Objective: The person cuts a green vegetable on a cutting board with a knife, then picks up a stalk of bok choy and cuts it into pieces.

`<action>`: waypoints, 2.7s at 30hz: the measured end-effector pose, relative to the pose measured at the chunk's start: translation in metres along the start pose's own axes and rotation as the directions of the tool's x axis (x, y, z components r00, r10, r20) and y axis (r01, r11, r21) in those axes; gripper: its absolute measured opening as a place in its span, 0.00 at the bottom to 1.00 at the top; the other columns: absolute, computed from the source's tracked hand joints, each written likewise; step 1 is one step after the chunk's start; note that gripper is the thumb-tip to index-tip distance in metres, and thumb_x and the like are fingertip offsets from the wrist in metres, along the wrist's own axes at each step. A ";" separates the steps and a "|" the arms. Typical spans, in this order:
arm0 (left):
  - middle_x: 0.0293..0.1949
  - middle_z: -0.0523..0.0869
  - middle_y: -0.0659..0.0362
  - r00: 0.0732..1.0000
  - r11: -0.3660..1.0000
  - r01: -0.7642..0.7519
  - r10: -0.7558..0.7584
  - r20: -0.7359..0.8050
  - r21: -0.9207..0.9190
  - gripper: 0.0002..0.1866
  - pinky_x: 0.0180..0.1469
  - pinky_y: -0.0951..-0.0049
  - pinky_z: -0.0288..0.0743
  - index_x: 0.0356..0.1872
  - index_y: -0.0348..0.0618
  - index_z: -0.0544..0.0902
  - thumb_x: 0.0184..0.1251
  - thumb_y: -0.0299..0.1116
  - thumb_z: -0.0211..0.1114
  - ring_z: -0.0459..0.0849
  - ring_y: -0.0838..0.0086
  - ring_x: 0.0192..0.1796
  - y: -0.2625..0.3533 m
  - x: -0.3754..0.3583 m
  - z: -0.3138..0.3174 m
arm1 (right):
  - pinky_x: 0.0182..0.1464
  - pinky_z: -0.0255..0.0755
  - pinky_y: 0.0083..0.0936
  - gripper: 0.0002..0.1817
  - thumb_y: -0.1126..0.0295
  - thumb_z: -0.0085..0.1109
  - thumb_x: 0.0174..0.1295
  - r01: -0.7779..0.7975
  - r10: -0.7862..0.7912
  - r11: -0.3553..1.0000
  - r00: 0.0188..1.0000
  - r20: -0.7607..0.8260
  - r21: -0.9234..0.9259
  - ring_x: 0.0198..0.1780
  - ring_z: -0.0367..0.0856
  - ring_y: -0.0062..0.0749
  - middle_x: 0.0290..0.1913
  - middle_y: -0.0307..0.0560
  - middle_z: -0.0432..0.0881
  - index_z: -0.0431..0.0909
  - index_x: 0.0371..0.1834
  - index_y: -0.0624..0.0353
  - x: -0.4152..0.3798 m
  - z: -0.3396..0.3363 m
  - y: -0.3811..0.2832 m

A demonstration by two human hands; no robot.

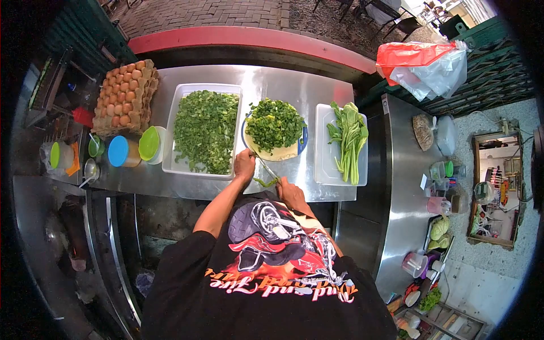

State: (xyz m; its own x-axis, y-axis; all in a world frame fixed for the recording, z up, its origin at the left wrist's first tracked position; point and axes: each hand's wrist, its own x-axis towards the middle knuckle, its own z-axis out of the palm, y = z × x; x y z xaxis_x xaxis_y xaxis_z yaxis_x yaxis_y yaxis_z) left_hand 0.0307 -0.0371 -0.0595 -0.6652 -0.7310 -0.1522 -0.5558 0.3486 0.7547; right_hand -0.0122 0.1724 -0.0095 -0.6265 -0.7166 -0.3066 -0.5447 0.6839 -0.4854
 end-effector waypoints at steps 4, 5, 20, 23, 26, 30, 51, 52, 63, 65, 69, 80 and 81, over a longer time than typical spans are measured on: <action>0.34 0.86 0.47 1.000 1.000 0.004 -0.004 0.002 -0.001 0.05 0.44 0.57 0.77 0.33 0.40 0.83 0.57 0.29 0.64 0.85 0.53 0.40 0.000 0.000 0.000 | 0.32 0.70 0.58 0.10 0.62 0.46 0.68 -0.015 0.015 1.000 1.000 0.015 -0.002 0.30 0.79 0.67 0.25 0.66 0.80 0.65 0.44 0.58 -0.001 -0.002 -0.001; 0.34 0.86 0.47 1.000 1.000 0.007 -0.007 0.002 -0.005 0.05 0.44 0.57 0.77 0.33 0.40 0.83 0.57 0.29 0.64 0.85 0.53 0.40 0.000 0.000 0.000 | 0.32 0.70 0.58 0.10 0.62 0.46 0.68 -0.015 0.015 1.000 1.000 0.017 -0.002 0.30 0.79 0.67 0.25 0.66 0.80 0.65 0.44 0.58 -0.001 -0.003 -0.002; 0.32 0.85 0.45 0.999 0.999 -0.035 0.034 -0.021 -0.037 0.06 0.42 0.57 0.76 0.30 0.37 0.83 0.55 0.29 0.64 0.85 0.51 0.39 -0.004 0.003 0.002 | 0.35 0.67 0.59 0.11 0.64 0.45 0.69 0.053 -0.070 0.987 0.991 0.112 0.154 0.34 0.76 0.72 0.25 0.70 0.77 0.61 0.41 0.61 0.013 0.008 0.008; 0.31 0.85 0.45 0.998 0.998 -0.052 0.051 -0.027 -0.046 0.05 0.41 0.58 0.76 0.29 0.36 0.82 0.54 0.28 0.64 0.85 0.52 0.38 -0.005 0.003 0.003 | 0.36 0.67 0.59 0.11 0.64 0.44 0.69 0.063 -0.077 0.989 0.991 0.107 0.131 0.35 0.76 0.73 0.27 0.73 0.77 0.61 0.42 0.61 0.029 0.020 0.012; 0.32 0.85 0.45 0.997 0.997 -0.068 0.066 -0.038 -0.036 0.06 0.41 0.58 0.76 0.29 0.36 0.82 0.55 0.28 0.63 0.84 0.51 0.38 -0.005 0.002 0.003 | 0.35 0.64 0.61 0.12 0.65 0.46 0.69 0.102 -0.111 0.982 0.993 0.048 0.160 0.34 0.74 0.76 0.26 0.75 0.76 0.59 0.42 0.61 0.048 0.029 0.010; 0.31 0.84 0.44 0.997 0.997 -0.047 0.044 -0.063 -0.053 0.07 0.41 0.56 0.75 0.29 0.35 0.82 0.56 0.30 0.62 0.84 0.49 0.38 0.000 -0.002 0.001 | 0.37 0.64 0.62 0.13 0.63 0.46 0.68 0.067 -0.071 0.984 0.997 0.016 0.168 0.35 0.75 0.75 0.28 0.74 0.77 0.60 0.44 0.60 0.052 0.036 0.010; 0.35 0.86 0.46 0.998 0.993 -0.022 0.015 -0.059 -0.112 0.08 0.41 0.58 0.74 0.35 0.37 0.82 0.57 0.30 0.67 0.85 0.52 0.40 0.000 -0.008 -0.001 | 0.35 0.69 0.57 0.13 0.60 0.49 0.68 0.002 0.002 0.993 0.999 -0.037 0.116 0.33 0.79 0.68 0.28 0.67 0.80 0.67 0.46 0.57 0.010 0.012 0.014; 0.35 0.86 0.46 0.998 0.994 -0.020 0.014 -0.056 -0.109 0.08 0.41 0.58 0.75 0.35 0.37 0.82 0.57 0.30 0.67 0.85 0.52 0.40 0.000 -0.008 -0.001 | 0.35 0.69 0.57 0.13 0.59 0.49 0.68 0.007 -0.003 0.992 0.999 -0.033 0.124 0.33 0.79 0.68 0.28 0.67 0.80 0.67 0.45 0.57 0.010 0.011 0.013; 0.35 0.86 0.46 0.995 0.997 -0.012 0.004 -0.096 -0.082 0.09 0.43 0.60 0.75 0.35 0.37 0.82 0.56 0.30 0.66 0.85 0.52 0.40 0.001 -0.006 0.002 | 0.33 0.70 0.55 0.11 0.61 0.49 0.67 0.042 -0.039 0.997 0.998 -0.048 0.066 0.31 0.79 0.66 0.27 0.65 0.80 0.68 0.43 0.57 0.010 0.011 0.013; 0.35 0.86 0.47 0.998 0.998 0.003 -0.007 -0.064 -0.067 0.09 0.43 0.61 0.76 0.36 0.37 0.82 0.54 0.30 0.65 0.85 0.53 0.41 -0.003 -0.005 0.003 | 0.32 0.70 0.55 0.11 0.62 0.49 0.67 0.054 -0.051 0.997 0.997 -0.058 0.055 0.31 0.79 0.66 0.27 0.65 0.81 0.68 0.42 0.58 0.011 0.010 0.012; 0.34 0.86 0.47 0.997 0.998 -0.002 -0.003 -0.080 -0.061 0.09 0.43 0.61 0.76 0.35 0.36 0.82 0.53 0.29 0.65 0.85 0.54 0.40 -0.005 -0.003 0.006 | 0.32 0.69 0.56 0.10 0.63 0.48 0.67 0.043 -0.042 0.999 0.998 -0.047 0.014 0.31 0.79 0.66 0.27 0.65 0.80 0.66 0.42 0.59 0.013 0.012 0.012; 0.33 0.87 0.47 0.998 0.996 0.009 -0.015 -0.060 -0.090 0.08 0.43 0.63 0.78 0.34 0.35 0.83 0.56 0.30 0.64 0.87 0.57 0.39 -0.011 0.000 0.008 | 0.34 0.68 0.59 0.10 0.64 0.44 0.68 -0.019 0.017 1.000 0.997 0.069 0.017 0.32 0.78 0.70 0.26 0.69 0.79 0.62 0.41 0.60 0.020 0.015 0.007; 0.33 0.87 0.47 0.998 0.996 0.013 -0.018 -0.059 -0.089 0.08 0.43 0.63 0.78 0.34 0.35 0.83 0.56 0.30 0.64 0.87 0.57 0.39 -0.011 0.000 0.007 | 0.34 0.68 0.59 0.10 0.64 0.43 0.68 -0.013 0.012 0.999 0.999 0.053 0.029 0.32 0.78 0.71 0.26 0.69 0.79 0.62 0.41 0.60 0.022 0.016 0.007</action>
State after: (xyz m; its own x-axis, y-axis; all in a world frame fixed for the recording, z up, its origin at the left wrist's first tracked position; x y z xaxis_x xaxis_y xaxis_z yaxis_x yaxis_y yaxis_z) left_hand 0.0334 -0.0364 -0.0723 -0.6245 -0.7704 -0.1285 -0.5178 0.2852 0.8066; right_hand -0.0206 0.1595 -0.0328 -0.6027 -0.7147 -0.3550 -0.5200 0.6892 -0.5046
